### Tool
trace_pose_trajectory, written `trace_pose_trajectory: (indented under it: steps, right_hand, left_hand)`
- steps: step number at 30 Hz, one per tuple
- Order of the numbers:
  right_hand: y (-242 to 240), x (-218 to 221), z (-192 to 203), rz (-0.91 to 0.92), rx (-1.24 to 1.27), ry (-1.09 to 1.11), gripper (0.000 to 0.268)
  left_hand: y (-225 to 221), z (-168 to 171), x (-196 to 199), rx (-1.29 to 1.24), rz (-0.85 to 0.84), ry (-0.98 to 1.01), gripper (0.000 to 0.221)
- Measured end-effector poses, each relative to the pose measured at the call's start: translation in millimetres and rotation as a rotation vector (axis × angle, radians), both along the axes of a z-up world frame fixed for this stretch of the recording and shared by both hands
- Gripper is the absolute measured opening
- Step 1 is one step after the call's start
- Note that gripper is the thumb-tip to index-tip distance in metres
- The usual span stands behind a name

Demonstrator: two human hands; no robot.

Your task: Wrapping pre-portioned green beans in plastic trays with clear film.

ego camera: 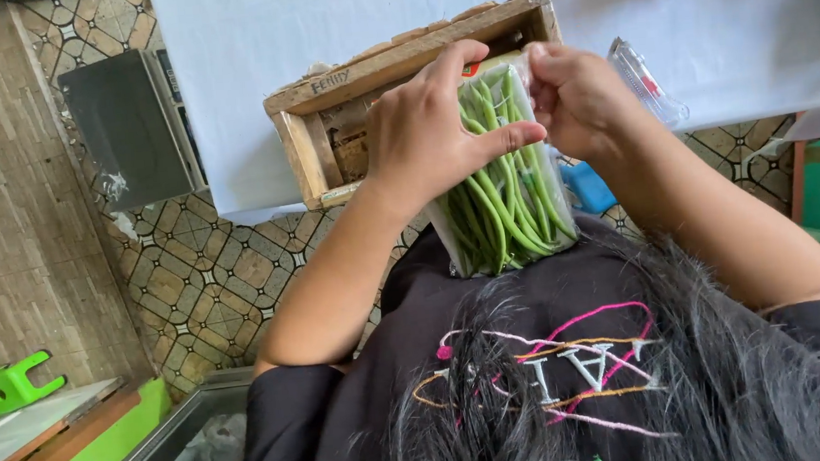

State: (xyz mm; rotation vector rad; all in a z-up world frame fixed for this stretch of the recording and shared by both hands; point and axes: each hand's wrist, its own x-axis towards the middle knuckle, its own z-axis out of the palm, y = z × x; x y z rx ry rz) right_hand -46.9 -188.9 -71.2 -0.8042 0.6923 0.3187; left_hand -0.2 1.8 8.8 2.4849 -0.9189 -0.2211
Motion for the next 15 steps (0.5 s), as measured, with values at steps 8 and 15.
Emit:
trace_pose_trajectory:
  steps: [8, 15]
  right_hand:
    - [1.5, 15.2, -15.5, 0.238, 0.275, -0.007, 0.017]
    - [6.1, 6.5, -21.1, 0.258, 0.309, -0.012, 0.024]
  left_hand:
    - [2.1, -4.8, 3.2, -0.051, -0.013, -0.022, 0.097]
    - [8.1, 0.3, 4.8, -0.22, -0.041, 0.057, 0.096]
